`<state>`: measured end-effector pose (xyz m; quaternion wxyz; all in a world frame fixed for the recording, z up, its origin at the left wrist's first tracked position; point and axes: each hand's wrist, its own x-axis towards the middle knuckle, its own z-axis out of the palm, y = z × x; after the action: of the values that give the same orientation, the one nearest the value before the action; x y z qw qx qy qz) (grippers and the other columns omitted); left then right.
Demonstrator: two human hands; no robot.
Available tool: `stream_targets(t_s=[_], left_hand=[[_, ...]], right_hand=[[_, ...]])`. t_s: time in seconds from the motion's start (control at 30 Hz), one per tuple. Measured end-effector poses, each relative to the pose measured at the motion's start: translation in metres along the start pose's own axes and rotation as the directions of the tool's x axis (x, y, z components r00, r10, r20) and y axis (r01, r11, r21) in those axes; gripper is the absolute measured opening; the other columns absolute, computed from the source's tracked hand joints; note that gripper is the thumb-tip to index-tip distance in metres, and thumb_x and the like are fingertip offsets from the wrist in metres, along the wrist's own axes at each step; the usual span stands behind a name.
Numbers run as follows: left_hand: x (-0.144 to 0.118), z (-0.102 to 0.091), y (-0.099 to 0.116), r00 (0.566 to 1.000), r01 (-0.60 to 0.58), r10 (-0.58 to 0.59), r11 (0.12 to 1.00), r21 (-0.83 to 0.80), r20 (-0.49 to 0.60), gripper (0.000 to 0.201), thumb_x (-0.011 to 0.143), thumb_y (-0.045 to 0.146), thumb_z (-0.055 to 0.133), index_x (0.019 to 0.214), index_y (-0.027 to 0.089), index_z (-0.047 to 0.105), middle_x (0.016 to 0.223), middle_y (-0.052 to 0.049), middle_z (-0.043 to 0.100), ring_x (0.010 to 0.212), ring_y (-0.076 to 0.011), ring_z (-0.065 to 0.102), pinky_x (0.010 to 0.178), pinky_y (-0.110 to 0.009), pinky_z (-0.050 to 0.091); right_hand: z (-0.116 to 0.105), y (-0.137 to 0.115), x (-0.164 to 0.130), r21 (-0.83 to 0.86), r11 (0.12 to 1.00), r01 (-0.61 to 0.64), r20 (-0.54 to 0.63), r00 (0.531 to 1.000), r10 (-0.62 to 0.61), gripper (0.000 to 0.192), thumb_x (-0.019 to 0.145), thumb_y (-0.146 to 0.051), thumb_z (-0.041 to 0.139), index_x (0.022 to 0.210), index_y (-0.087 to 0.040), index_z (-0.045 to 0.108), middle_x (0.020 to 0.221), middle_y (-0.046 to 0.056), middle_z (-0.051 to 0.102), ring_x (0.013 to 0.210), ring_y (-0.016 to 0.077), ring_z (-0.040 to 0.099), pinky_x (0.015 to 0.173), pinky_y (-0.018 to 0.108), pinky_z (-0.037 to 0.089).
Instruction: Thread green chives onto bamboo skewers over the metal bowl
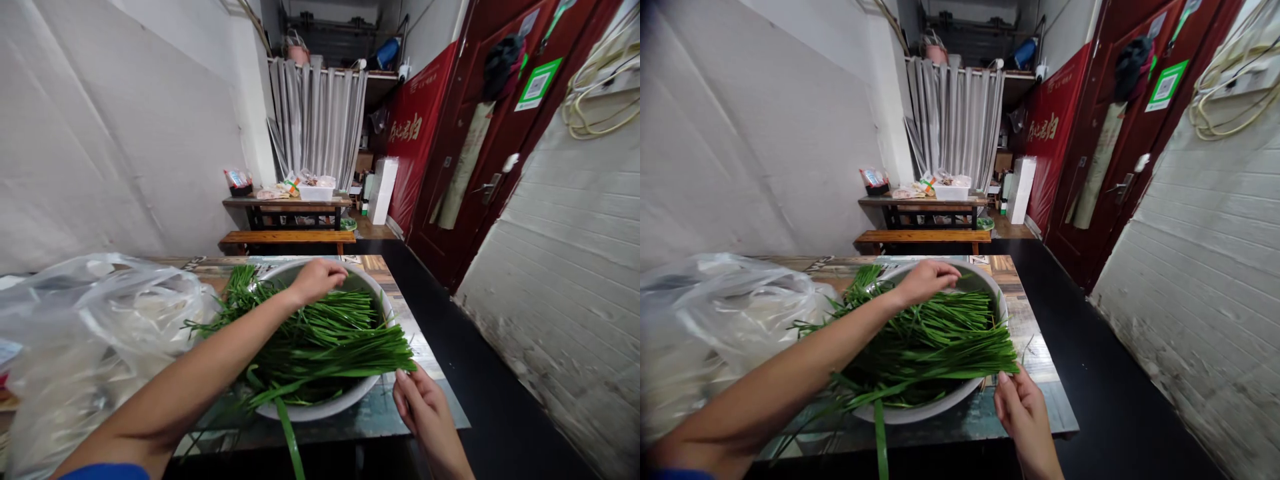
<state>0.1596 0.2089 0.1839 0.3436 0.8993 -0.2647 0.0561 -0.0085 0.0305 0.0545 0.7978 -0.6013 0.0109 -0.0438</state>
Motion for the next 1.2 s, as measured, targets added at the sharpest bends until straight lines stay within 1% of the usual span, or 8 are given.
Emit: stream_targets(t_s=[0.1, 0.27, 0.4, 0.5, 0.67, 0.87, 1.03, 1.2], left_hand=[[0.015, -0.017, -0.005, 0.984, -0.081, 0.112, 0.973, 0.217, -0.137, 0.022, 0.075, 0.023, 0.053, 0.088, 0.017, 0.069, 0.089, -0.004, 0.068, 0.084, -0.0173, 0.059, 0.078, -0.024, 0.041], [0.017, 0.019, -0.022, 0.944, -0.284, 0.239, 0.94, 0.19, 0.228, 0.019, 0.074, 0.018, 0.056, 0.087, 0.018, 0.07, 0.089, -0.004, 0.068, 0.084, -0.0156, 0.06, 0.078, -0.021, 0.04], [0.012, 0.058, -0.032, 0.876, -0.311, 0.216, 0.937, 0.161, 0.432, 0.016, 0.069, 0.017, 0.062, 0.081, 0.021, 0.071, 0.081, -0.003, 0.069, 0.075, -0.0148, 0.061, 0.065, -0.019, 0.039], [0.013, 0.066, -0.037, 0.825, -0.364, 0.229, 0.914, 0.177, 0.517, 0.015, 0.065, 0.018, 0.066, 0.078, 0.024, 0.071, 0.078, -0.002, 0.069, 0.074, -0.0148, 0.061, 0.064, -0.019, 0.038], [0.016, 0.059, -0.04, 0.827, -0.465, 0.29, 0.834, 0.297, 0.481, 0.009, 0.068, 0.022, 0.065, 0.075, 0.022, 0.071, 0.079, -0.004, 0.066, 0.078, -0.0172, 0.059, 0.066, -0.022, 0.037], [0.015, 0.067, -0.037, 0.793, -0.475, 0.328, 0.861, 0.184, 0.513, 0.007, 0.067, 0.023, 0.065, 0.072, 0.023, 0.07, 0.073, -0.002, 0.065, 0.071, -0.0141, 0.058, 0.064, -0.02, 0.036], [0.019, 0.069, -0.041, 0.885, -0.342, 0.216, 0.903, 0.259, 0.413, 0.009, 0.068, 0.019, 0.062, 0.072, 0.019, 0.07, 0.072, -0.004, 0.066, 0.066, -0.0149, 0.057, 0.059, -0.021, 0.035], [0.017, 0.063, -0.038, 0.789, -0.406, 0.209, 0.883, 0.234, 0.578, 0.018, 0.067, 0.03, 0.066, 0.082, 0.022, 0.07, 0.077, -0.003, 0.066, 0.071, -0.0153, 0.058, 0.061, -0.021, 0.036]], right_hand=[[0.0, 0.001, -0.004, 0.007, 1.0, 0.001, -0.022, 1.0, -0.001, 0.025, 0.082, -0.041, 0.053, 0.074, -0.017, 0.048, 0.045, -0.008, 0.036, 0.039, 0.005, 0.021, 0.036, 0.018, 0.015], [-0.001, 0.005, -0.014, -0.006, 1.0, 0.028, -0.035, 0.999, -0.028, 0.028, 0.081, -0.043, 0.054, 0.071, -0.018, 0.049, 0.044, -0.006, 0.038, 0.04, 0.0071, 0.028, 0.039, 0.02, 0.02], [-0.006, 0.011, -0.019, -0.024, 0.999, 0.031, -0.048, 0.998, -0.032, 0.028, 0.082, -0.044, 0.052, 0.071, -0.018, 0.049, 0.043, -0.005, 0.039, 0.039, 0.008, 0.029, 0.039, 0.022, 0.02], [-0.011, 0.013, -0.02, -0.028, 0.999, 0.025, -0.027, 0.999, -0.026, 0.027, 0.083, -0.043, 0.051, 0.072, -0.018, 0.05, 0.043, -0.005, 0.04, 0.039, 0.0085, 0.031, 0.039, 0.022, 0.021], [-0.015, 0.012, -0.021, -0.035, 0.998, 0.043, -0.014, 0.999, -0.043, 0.028, 0.083, -0.042, 0.052, 0.068, -0.018, 0.052, 0.043, -0.004, 0.041, 0.039, 0.0092, 0.033, 0.039, 0.022, 0.024], [-0.012, 0.008, -0.021, -0.061, 0.998, 0.011, -0.025, 1.0, -0.013, 0.028, 0.082, -0.043, 0.052, 0.071, -0.017, 0.054, 0.042, -0.004, 0.041, 0.038, 0.0093, 0.032, 0.039, 0.023, 0.024], [-0.012, 0.004, -0.022, -0.062, 0.998, -0.004, -0.044, 0.999, 0.001, 0.028, 0.08, -0.044, 0.055, 0.069, -0.018, 0.053, 0.042, -0.003, 0.043, 0.038, 0.0088, 0.033, 0.038, 0.022, 0.025], [-0.013, 0.004, -0.022, -0.069, 0.998, 0.004, -0.031, 0.999, -0.006, 0.03, 0.08, -0.044, 0.054, 0.067, -0.018, 0.053, 0.042, -0.003, 0.042, 0.038, 0.0084, 0.034, 0.038, 0.022, 0.025]])
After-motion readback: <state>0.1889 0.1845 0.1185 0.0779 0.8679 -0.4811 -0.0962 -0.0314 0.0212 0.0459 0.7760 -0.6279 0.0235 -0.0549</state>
